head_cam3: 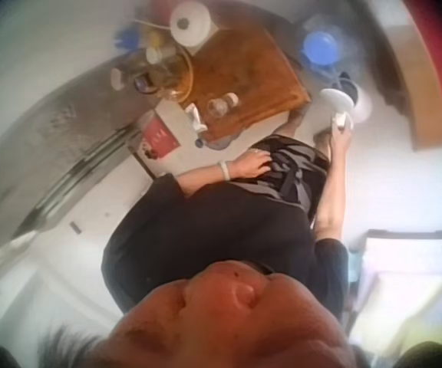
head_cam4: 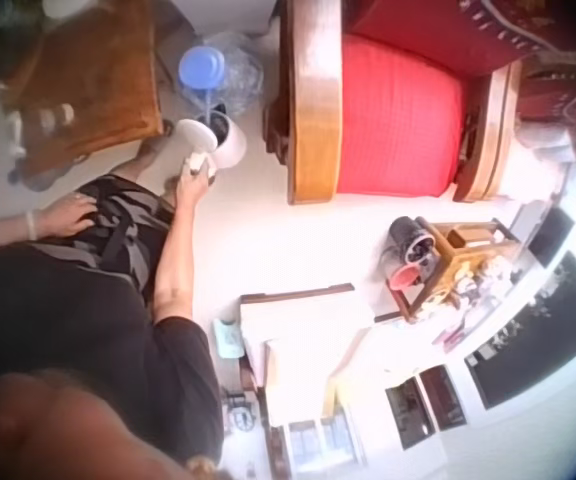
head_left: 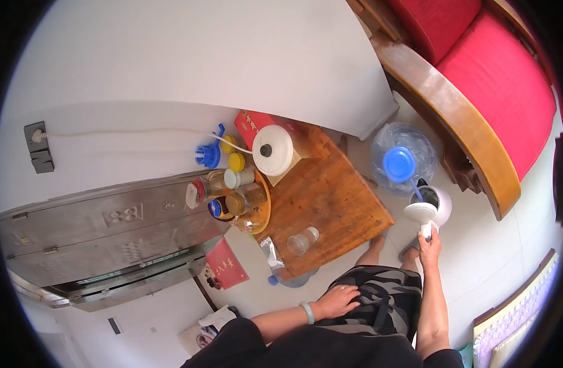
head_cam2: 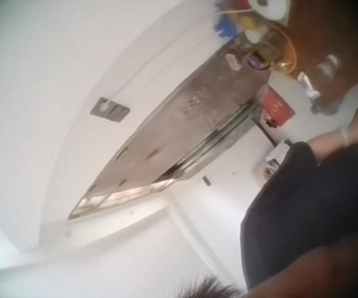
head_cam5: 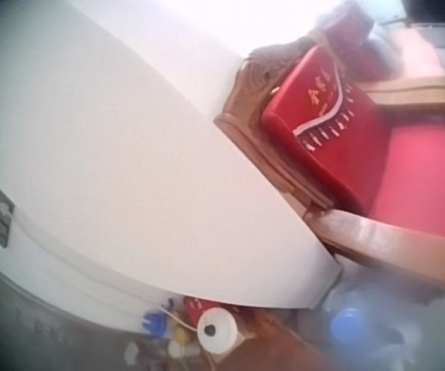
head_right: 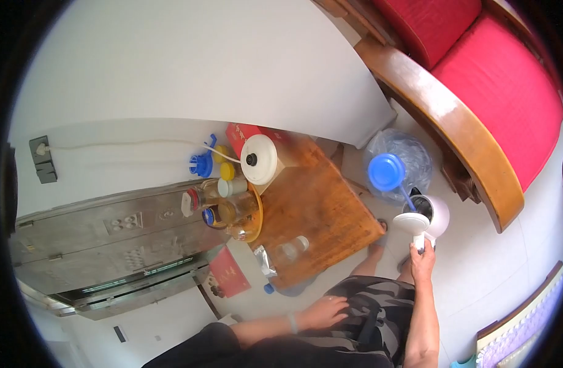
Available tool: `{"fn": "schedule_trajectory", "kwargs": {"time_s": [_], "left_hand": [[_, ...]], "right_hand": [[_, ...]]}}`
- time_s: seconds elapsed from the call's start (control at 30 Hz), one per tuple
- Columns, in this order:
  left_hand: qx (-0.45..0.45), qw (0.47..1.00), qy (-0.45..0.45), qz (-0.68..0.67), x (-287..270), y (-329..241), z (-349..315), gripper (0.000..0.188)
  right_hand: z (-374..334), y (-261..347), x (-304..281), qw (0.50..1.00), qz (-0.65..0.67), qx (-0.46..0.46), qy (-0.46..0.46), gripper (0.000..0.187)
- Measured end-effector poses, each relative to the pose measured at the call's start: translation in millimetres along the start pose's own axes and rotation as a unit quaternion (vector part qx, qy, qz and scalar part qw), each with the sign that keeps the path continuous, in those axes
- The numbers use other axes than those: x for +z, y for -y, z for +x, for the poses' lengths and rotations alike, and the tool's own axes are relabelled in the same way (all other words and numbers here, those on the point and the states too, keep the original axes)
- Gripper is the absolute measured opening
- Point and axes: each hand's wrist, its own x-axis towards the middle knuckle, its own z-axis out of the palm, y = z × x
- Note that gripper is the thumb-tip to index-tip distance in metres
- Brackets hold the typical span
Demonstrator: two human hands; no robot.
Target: The person pours water from an electric kettle into a glass, then connects a long plastic tube to a blue manual water pump and installs the pump onto a large water bottle.
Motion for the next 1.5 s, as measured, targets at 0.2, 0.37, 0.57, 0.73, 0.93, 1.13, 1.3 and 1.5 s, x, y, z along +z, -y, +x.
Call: {"fn": "schedule_trajectory", "kwargs": {"time_s": [0.2, 0.37, 0.57, 0.73, 0.93, 1.13, 1.3, 1.5], "left_hand": [[-0.035, 0.991, 0.125, 0.011, 35, 13, -15, 0.041], [-0.031, 0.992, 0.119, 0.028, 38, 8, -9, 0.033], [0.011, 0.999, 0.02, 0.042, 68, 19, -20, 0.03], [0.015, 0.999, 0.034, 0.039, 62, 5, -13, 0.032], [-0.021, 0.999, 0.031, 0.014, 71, -8, -23, 0.036], [-0.018, 0.999, 0.025, -0.012, 86, -9, -26, 0.036], [-0.051, 0.998, 0.031, -0.033, 91, -10, -28, 0.039], [-0.06, 0.996, 0.022, -0.063, 57, -7, -30, 0.04]], "right_hand": [[1, -11, -8, 0.998, 0.04, -0.017, 0.048, 0.031], [7, -48, -9, 0.995, 0.084, -0.039, 0.048, 0.033], [-8, -57, -32, 0.993, 0.051, -0.039, 0.101, 0.031], [-30, -66, -62, 0.995, 0.045, -0.056, 0.071, 0.026], [-74, -16, -95, 0.992, 0.008, -0.025, 0.122, 0.024], [-108, 30, -122, 0.986, 0.002, -0.016, 0.163, 0.02], [-129, 100, -135, 0.973, -0.053, -0.036, 0.223, 0.021], [-134, 193, -106, 0.944, 0.01, -0.065, 0.324, 0.026]]}}
